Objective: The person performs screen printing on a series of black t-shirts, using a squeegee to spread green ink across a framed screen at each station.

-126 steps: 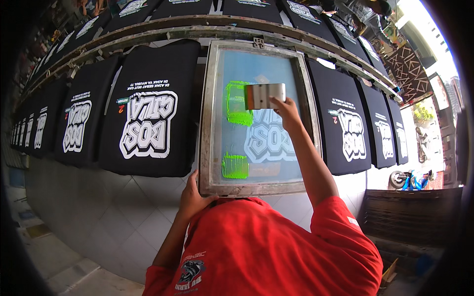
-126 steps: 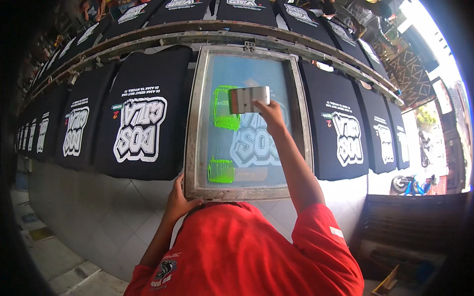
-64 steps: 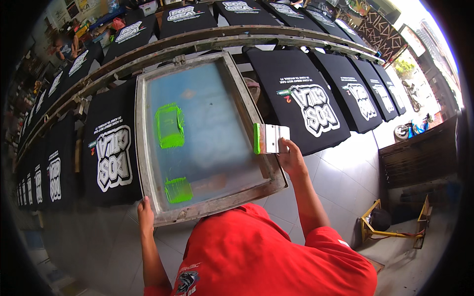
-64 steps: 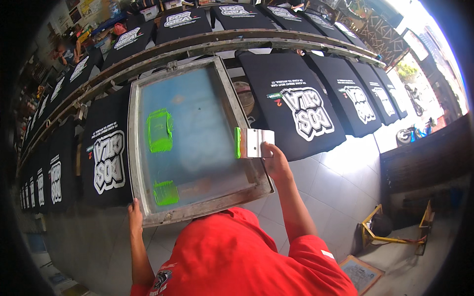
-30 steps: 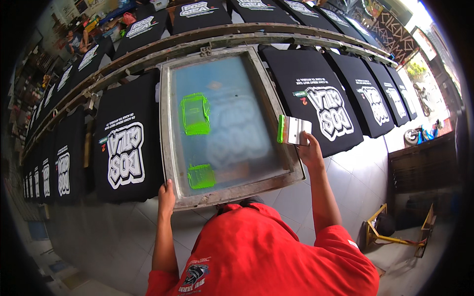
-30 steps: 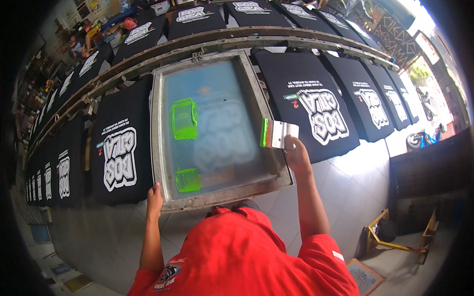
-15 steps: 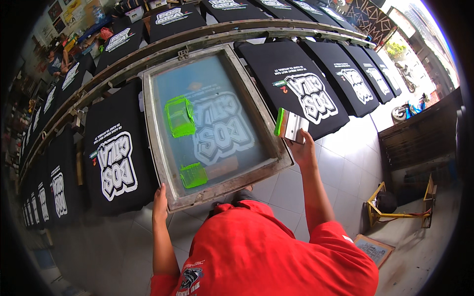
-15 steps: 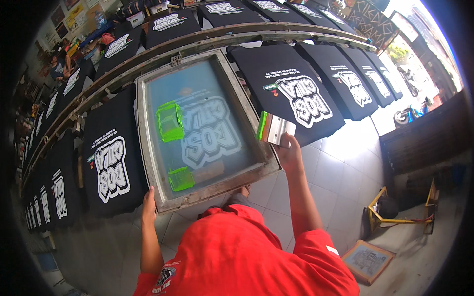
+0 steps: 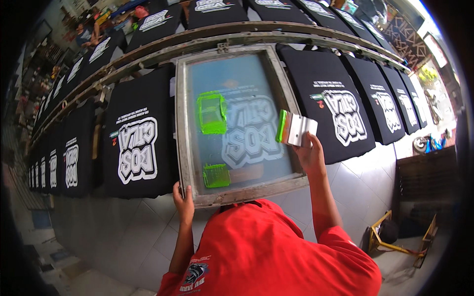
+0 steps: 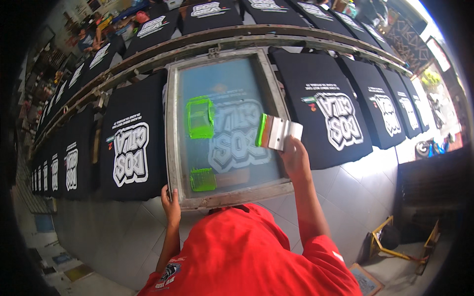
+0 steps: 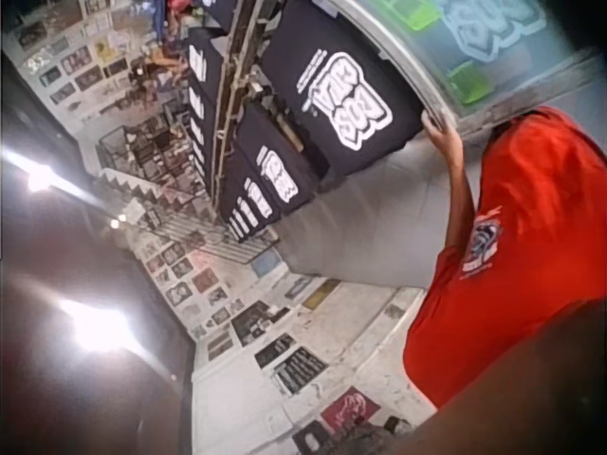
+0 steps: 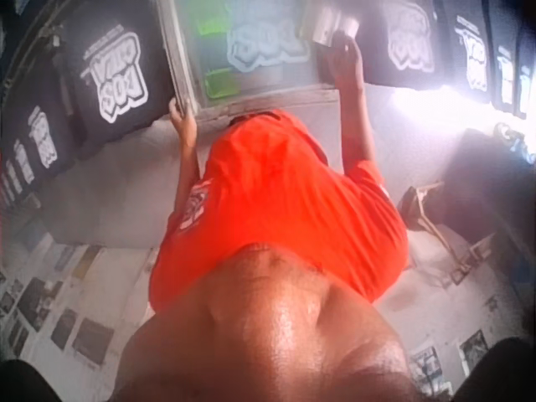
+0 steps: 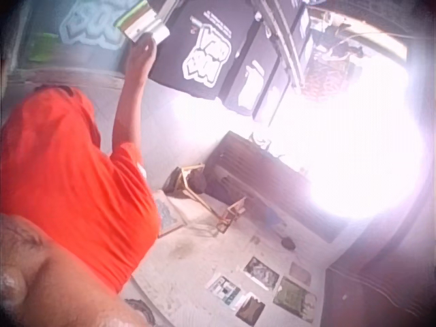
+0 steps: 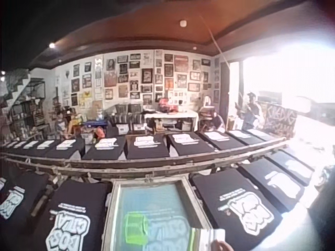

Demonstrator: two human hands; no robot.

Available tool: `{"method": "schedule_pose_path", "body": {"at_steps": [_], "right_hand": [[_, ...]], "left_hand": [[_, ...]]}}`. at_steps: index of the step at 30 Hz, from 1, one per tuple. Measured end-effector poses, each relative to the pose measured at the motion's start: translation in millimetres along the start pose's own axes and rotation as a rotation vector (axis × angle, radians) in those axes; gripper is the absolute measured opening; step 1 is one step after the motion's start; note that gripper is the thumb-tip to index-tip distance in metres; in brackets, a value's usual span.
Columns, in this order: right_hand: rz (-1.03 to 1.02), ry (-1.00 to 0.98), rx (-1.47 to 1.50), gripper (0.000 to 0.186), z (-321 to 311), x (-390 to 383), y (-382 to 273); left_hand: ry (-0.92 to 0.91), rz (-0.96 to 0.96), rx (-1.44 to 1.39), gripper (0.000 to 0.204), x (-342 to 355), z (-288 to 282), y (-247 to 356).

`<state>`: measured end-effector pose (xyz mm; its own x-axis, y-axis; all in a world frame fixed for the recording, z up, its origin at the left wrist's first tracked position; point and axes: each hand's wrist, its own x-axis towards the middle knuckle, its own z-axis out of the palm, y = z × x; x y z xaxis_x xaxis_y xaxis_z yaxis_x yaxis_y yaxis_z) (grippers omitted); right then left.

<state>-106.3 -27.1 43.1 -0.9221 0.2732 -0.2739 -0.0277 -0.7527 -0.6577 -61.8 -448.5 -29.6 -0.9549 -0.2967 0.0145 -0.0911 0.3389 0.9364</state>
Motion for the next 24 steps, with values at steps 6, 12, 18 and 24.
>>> {"method": "schedule_pose_path", "body": {"at_steps": [6, 12, 18, 24], "right_hand": [[-0.011, -0.145, -0.545, 0.034, 89.0, 75.8, 4.0], [-0.396, -0.489, -1.576, 0.041, 191.5, 141.8, 22.7], [-0.485, -0.595, -2.03, 0.043, 241.5, 178.9, 77.6], [-0.543, -0.624, -2.16, 0.034, 257.8, 177.6, 105.3]], "left_hand": [[0.012, -0.062, 0.015, 0.042, 1.1, 1.6, 9.3], [0.02, -0.069, 0.043, 0.043, 3.3, 3.0, -1.9], [0.014, -0.084, 0.011, 0.043, 3.9, 1.7, 5.2], [-0.023, -0.077, 0.037, 0.041, 4.9, -0.9, 1.0]]}}
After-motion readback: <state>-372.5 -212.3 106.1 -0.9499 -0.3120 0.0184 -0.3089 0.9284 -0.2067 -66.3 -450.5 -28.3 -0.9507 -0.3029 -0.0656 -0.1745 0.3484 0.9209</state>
